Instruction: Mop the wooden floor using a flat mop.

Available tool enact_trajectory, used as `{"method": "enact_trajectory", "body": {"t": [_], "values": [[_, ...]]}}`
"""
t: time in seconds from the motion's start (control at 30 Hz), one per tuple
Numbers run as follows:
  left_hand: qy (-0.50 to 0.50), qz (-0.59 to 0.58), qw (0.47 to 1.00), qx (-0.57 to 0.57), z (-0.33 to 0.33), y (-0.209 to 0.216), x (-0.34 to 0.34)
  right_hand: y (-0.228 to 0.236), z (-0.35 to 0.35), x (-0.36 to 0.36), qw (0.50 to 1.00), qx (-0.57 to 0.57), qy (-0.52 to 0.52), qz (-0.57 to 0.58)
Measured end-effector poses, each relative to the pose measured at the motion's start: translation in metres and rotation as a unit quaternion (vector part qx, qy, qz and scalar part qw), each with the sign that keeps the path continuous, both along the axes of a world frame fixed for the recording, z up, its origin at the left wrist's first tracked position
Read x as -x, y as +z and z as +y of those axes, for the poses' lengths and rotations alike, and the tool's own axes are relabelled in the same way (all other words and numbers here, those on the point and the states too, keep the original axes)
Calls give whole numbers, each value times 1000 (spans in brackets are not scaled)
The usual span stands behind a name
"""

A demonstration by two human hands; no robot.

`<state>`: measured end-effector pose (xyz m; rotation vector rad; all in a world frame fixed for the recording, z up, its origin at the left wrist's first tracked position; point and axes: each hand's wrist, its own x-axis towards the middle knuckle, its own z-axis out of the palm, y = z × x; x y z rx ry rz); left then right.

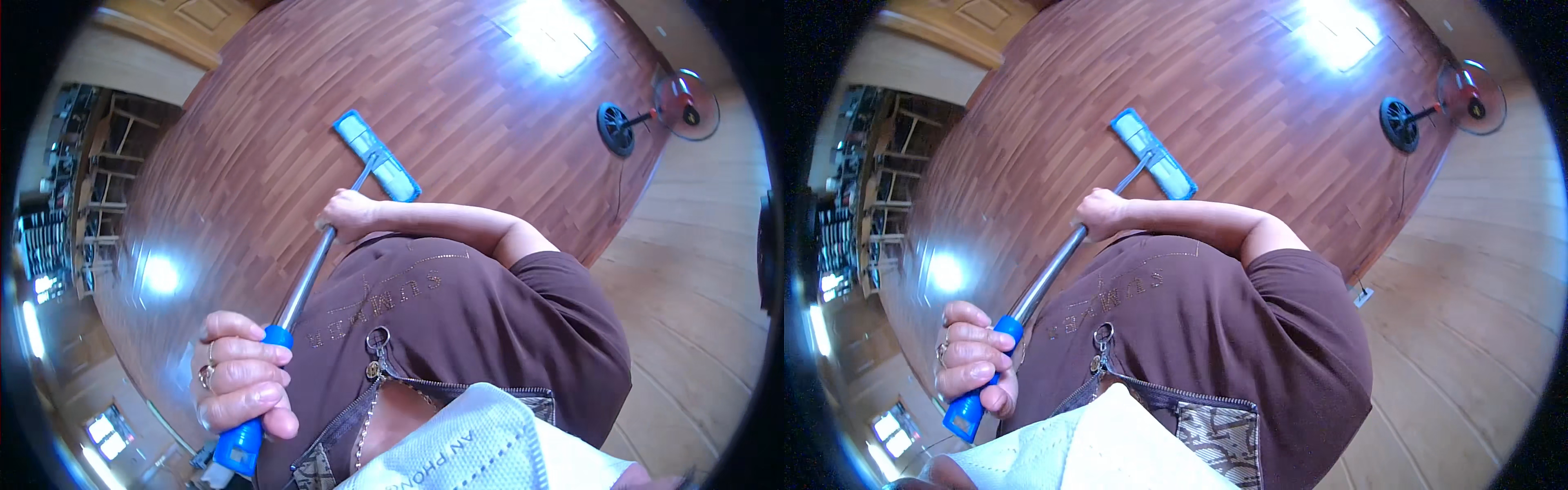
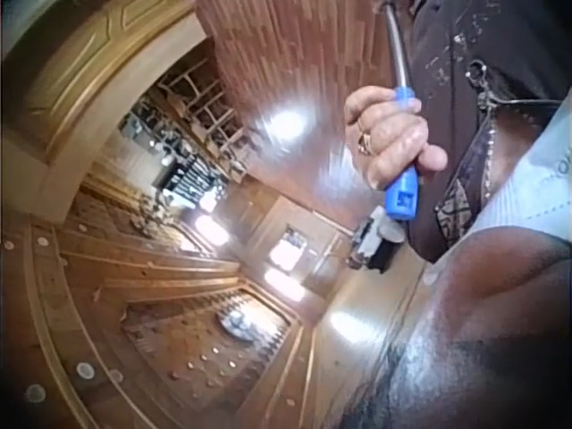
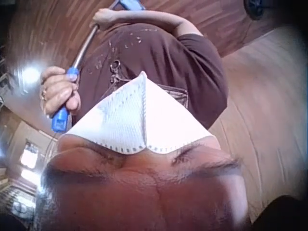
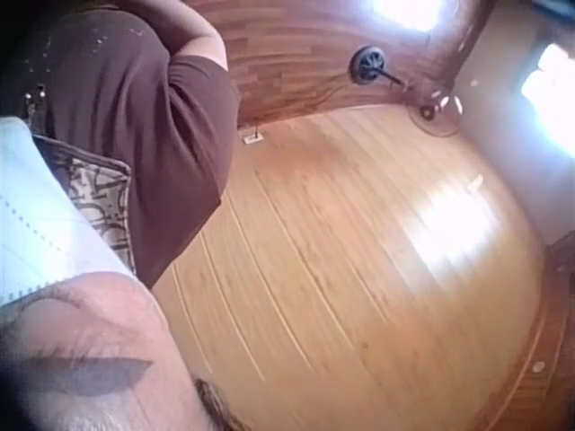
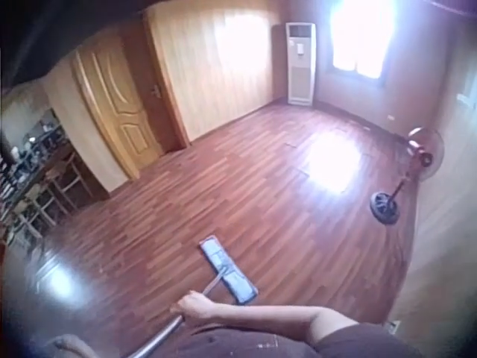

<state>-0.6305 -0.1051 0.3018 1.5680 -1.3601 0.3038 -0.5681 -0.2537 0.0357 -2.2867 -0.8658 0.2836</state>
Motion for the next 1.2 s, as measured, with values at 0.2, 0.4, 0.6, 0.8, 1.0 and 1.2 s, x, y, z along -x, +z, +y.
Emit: {"method": "enact_trajectory", "body": {"t": [0.2,0.4,0.6,0.8,1.0,1.2], "values": [[112,-35,993,-23,23,2,23,-10,56,-4,987,-132,93,0],[163,-89,982,10,21,-5,48,-20,53,20,965,-234,93,71],[211,-80,969,104,21,-16,34,-23,23,8,988,-139,58,22],[98,4,991,92,11,-62,-8,-50,-40,-11,993,-81,-84,13],[-78,113,990,-41,-43,-104,-66,-96,-149,-17,956,-41,-287,-43],[-165,160,965,-123,-114,-151,-103,-121,-230,-2,861,11,-506,47]]}}
